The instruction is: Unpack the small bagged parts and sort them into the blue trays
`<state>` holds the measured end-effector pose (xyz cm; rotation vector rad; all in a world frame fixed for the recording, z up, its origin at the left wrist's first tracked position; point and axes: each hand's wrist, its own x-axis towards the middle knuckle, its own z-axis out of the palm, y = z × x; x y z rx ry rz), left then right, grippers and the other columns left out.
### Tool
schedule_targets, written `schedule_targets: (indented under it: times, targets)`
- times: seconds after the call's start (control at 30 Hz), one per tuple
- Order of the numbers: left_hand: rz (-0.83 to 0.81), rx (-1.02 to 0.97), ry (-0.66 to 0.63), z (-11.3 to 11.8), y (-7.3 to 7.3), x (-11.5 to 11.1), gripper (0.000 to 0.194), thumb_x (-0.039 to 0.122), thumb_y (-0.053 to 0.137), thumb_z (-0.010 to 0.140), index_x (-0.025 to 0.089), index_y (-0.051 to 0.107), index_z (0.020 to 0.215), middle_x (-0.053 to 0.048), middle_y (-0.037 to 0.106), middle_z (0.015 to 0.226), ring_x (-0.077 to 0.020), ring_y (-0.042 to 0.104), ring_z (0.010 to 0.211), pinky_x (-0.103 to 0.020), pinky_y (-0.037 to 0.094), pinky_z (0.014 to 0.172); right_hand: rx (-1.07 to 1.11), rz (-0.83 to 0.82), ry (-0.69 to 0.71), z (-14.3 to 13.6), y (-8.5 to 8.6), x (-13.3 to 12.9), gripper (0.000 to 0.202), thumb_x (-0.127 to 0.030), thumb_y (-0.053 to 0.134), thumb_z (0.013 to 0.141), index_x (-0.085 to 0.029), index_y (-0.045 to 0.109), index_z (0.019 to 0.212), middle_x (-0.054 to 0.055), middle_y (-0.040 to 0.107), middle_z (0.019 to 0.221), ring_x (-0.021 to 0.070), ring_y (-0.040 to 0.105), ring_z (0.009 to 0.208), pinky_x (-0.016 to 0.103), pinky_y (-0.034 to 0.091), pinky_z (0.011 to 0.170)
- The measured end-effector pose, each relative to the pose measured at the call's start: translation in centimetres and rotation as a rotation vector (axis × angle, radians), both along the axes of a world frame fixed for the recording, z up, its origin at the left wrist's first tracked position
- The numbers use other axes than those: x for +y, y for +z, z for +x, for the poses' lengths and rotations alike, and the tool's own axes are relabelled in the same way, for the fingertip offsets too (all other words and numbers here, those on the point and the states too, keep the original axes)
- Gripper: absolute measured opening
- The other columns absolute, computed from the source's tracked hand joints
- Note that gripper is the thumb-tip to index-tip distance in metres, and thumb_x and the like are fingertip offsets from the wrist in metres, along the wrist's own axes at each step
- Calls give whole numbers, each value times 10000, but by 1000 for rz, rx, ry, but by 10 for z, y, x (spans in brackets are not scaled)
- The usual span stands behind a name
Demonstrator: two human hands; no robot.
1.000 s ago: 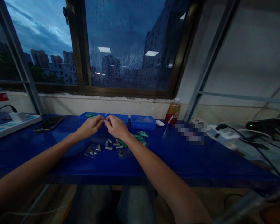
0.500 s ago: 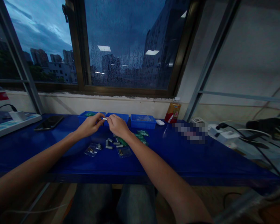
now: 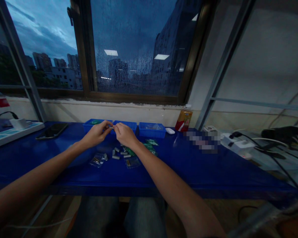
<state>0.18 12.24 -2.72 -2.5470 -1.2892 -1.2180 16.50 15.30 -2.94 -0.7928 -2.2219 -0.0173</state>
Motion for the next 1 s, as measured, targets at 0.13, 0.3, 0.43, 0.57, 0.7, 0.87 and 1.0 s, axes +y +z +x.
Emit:
schedule_targets:
  times: [0.13, 0.3, 0.43, 0.57, 0.7, 0.87, 1.0]
  targets:
    - [-3, 0, 60, -1, 2, -1, 195, 279, 369, 868, 173, 521, 931, -31, 611, 739, -157, 581, 684, -248, 408, 627, 26, -26, 38, 1, 0, -4, 230, -313, 344, 886, -175, 513, 816, 13, 530, 715, 130, 501, 693, 252, 358, 663]
    - [-30, 39, 148, -3, 5, -2, 292, 316, 320, 884, 166, 546, 774, -29, 612, 650, -151, 575, 611, -248, 392, 604, 75, -36, 55, 2, 0, -8, 220, -282, 483, 807, -187, 468, 1005, -3, 528, 745, 132, 502, 684, 250, 369, 659]
    - [-29, 37, 144, -2, 6, -4, 309, 335, 328, 883, 163, 553, 759, -18, 595, 605, -141, 561, 576, -245, 385, 588, 62, 12, 68, 2, 1, -8, 113, -263, 428, 837, -187, 501, 879, 16, 531, 787, 136, 498, 729, 253, 365, 688]
    - [-1, -33, 48, 0, 4, -5, 246, 299, 419, 849, 163, 500, 1037, -11, 612, 690, -133, 564, 600, -231, 396, 575, 81, 15, 29, 1, 3, -5, 214, -263, 340, 881, -183, 493, 755, 28, 528, 757, 142, 502, 747, 253, 358, 688]
    - [12, -35, 38, 1, 3, -3, 203, 272, 429, 842, 166, 514, 992, -17, 612, 696, -139, 572, 621, -228, 399, 570, 89, -9, 20, 2, 3, -4, 262, -280, 314, 893, -181, 501, 739, 25, 528, 724, 140, 499, 714, 257, 358, 676]
    - [0, -22, 82, 0, 5, -2, 209, 297, 398, 856, 164, 549, 910, -27, 623, 685, -152, 582, 630, -243, 401, 594, 101, -16, 40, 2, 2, -6, 170, -306, 420, 848, -184, 523, 905, 13, 549, 752, 139, 505, 716, 253, 370, 676]
    - [-92, 40, 103, 0, 1, -1, 302, 373, 359, 865, 162, 576, 872, -39, 635, 691, -160, 587, 640, -254, 404, 612, 87, 38, 38, 6, 3, 2, 193, -268, 379, 868, -182, 537, 800, 31, 562, 789, 137, 514, 765, 248, 372, 711]
